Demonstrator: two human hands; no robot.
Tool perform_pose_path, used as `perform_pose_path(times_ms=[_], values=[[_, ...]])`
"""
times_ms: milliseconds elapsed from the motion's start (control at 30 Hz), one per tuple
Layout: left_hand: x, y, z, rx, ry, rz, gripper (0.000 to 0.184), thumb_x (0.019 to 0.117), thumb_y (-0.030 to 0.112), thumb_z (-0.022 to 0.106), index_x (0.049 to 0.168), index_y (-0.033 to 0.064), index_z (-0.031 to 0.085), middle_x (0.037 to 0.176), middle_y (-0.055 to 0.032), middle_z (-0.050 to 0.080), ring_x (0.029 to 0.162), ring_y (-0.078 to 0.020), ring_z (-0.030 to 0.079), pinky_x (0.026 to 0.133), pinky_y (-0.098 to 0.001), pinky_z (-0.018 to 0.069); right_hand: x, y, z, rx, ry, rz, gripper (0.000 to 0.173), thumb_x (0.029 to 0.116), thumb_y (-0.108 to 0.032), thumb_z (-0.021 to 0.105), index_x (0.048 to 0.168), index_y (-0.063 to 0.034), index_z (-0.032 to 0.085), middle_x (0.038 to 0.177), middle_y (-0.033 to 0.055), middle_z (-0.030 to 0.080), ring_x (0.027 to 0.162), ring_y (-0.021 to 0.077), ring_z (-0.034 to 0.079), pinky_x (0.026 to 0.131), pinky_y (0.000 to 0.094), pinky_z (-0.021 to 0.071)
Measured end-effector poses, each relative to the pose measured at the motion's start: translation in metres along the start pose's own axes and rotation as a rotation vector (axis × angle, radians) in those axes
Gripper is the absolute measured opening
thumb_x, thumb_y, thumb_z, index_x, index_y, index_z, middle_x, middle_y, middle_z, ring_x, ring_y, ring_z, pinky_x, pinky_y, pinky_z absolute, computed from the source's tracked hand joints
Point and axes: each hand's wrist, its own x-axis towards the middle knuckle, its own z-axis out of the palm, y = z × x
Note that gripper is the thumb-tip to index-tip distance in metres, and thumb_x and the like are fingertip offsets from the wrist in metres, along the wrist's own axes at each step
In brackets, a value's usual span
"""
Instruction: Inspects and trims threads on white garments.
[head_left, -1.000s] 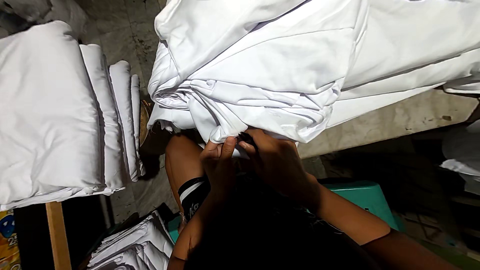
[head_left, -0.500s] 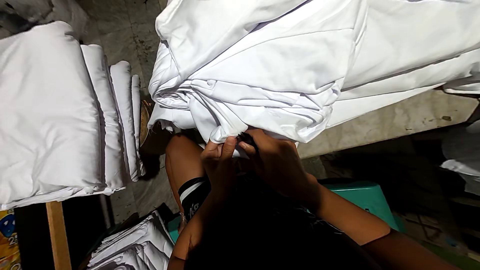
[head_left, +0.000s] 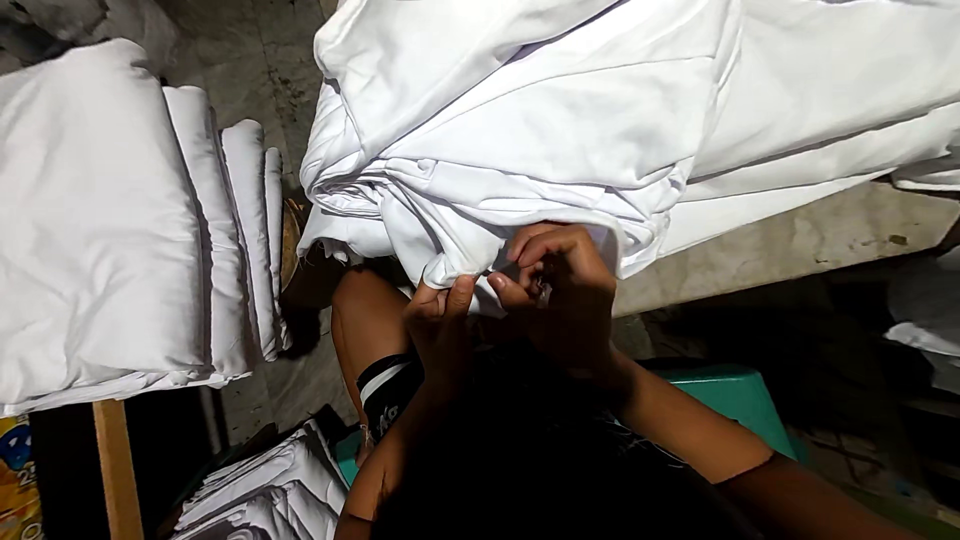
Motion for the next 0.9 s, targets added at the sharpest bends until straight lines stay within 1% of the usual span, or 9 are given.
perform_pose_path(times_ms=[100, 233, 367, 467, 533, 633, 700, 833, 900], values=[[-0.001, 0.0, 0.001, 0.0, 0.013, -0.014, 0.017, 0.0968, 0.007, 0.062, 0.104, 0.016, 0.074, 0.093, 0.0075, 0.075, 0.084, -0.0008, 0.07, 0.077, -0.0226, 0.0592, 0.001, -0.001, 0.005, -0.278, -0.008, -0.179, 0.015, 0.0958, -0.009, 0.063, 0.104, 0.001, 0.056, 0.101, 0.0146, 0.066, 0.071, 0.0073, 0.057, 0.058, 0.0142, 0.044], [-0.001, 0.0, 0.001, 0.05, 0.024, 0.01, 0.017, 0.0959, 0.004, 0.061, 0.102, 0.015, 0.073, 0.09, 0.0083, 0.074, 0.081, 0.0001, 0.069, 0.074, -0.0205, 0.0582, 0.001, -0.002, 0.01, -0.438, -0.016, -0.231, 0.009, 0.0987, -0.008, 0.057, 0.103, -0.001, 0.059, 0.093, 0.0135, 0.069, 0.071, 0.0135, 0.063, 0.058, 0.02, 0.0481], [-0.001, 0.001, 0.0, 0.102, 0.038, 0.008, 0.019, 0.0949, 0.002, 0.06, 0.102, 0.0146, 0.073, 0.092, 0.0095, 0.074, 0.083, 0.0, 0.07, 0.075, -0.0218, 0.0591, 0.001, -0.004, 0.007, -0.501, -0.135, -0.22, 0.012, 0.0869, -0.004, 0.057, 0.097, -0.0022, 0.051, 0.095, 0.0157, 0.065, 0.07, 0.0204, 0.063, 0.049, 0.0278, 0.0451], [0.0, 0.001, -0.002, 0.079, 0.057, -0.01, 0.018, 0.0958, 0.004, 0.06, 0.102, 0.0156, 0.073, 0.09, 0.0089, 0.075, 0.082, -0.0008, 0.07, 0.075, -0.0221, 0.059, -0.002, -0.004, -0.002, -0.426, -0.179, -0.207, 0.019, 0.0841, -0.007, 0.059, 0.097, -0.0055, 0.046, 0.094, 0.0133, 0.061, 0.072, 0.0188, 0.061, 0.051, 0.0259, 0.0456], [0.002, 0.003, -0.005, 0.054, 0.064, -0.028, 0.021, 0.0978, 0.003, 0.057, 0.105, 0.0143, 0.072, 0.096, 0.006, 0.076, 0.09, -0.0052, 0.072, 0.084, -0.0274, 0.06, -0.007, -0.007, -0.011, -0.32, -0.211, -0.188, 0.019, 0.0854, -0.007, 0.058, 0.099, -0.007, 0.044, 0.091, 0.0116, 0.058, 0.069, 0.0169, 0.058, 0.052, 0.0252, 0.0447], [0.003, 0.004, -0.006, 0.025, 0.072, -0.057, 0.024, 0.0983, 0.0, 0.052, 0.107, 0.0111, 0.072, 0.1, 0.0024, 0.076, 0.096, -0.0099, 0.073, 0.092, -0.0325, 0.0594, -0.012, -0.019, -0.029, -0.174, -0.264, -0.149, 0.005, 0.1006, -0.009, 0.049, 0.105, -0.0074, 0.045, 0.095, 0.0088, 0.054, 0.073, 0.0092, 0.054, 0.061, 0.0181, 0.046], [0.002, 0.005, -0.005, -0.021, 0.074, -0.082, 0.024, 0.0986, 0.0, 0.052, 0.106, 0.0104, 0.072, 0.1, 0.0014, 0.076, 0.096, -0.0106, 0.073, 0.092, -0.0328, 0.0594, -0.011, -0.029, -0.038, -0.089, -0.24, -0.135, 0.004, 0.1056, -0.012, 0.047, 0.106, -0.0077, 0.047, 0.098, 0.006, 0.052, 0.08, 0.004, 0.055, 0.069, 0.0139, 0.0475], [0.001, 0.01, -0.005, -0.086, 0.079, -0.111, 0.027, 0.099, -0.001, 0.048, 0.104, 0.0087, 0.073, 0.098, -0.0015, 0.077, 0.093, -0.0124, 0.075, 0.09, -0.0333, 0.0608, -0.004, -0.032, -0.045, -0.175, -0.105, -0.202, 0.006, 0.1045, -0.01, 0.051, 0.11, -0.0087, 0.047, 0.094, 0.0042, 0.056, 0.082, 0.0038, 0.059, 0.071, 0.0155, 0.0504], [0.0, 0.012, -0.004, -0.095, 0.082, -0.117, 0.027, 0.0995, -0.002, 0.047, 0.104, 0.0082, 0.073, 0.098, -0.0023, 0.077, 0.092, -0.0129, 0.075, 0.089, -0.0334, 0.0611, -0.001, -0.027, -0.043, -0.217, -0.091, -0.23, 0.01, 0.1035, -0.011, 0.053, 0.112, -0.0069, 0.049, 0.101, 0.0048, 0.058, 0.09, 0.003, 0.06, 0.077, 0.0143, 0.0506]])
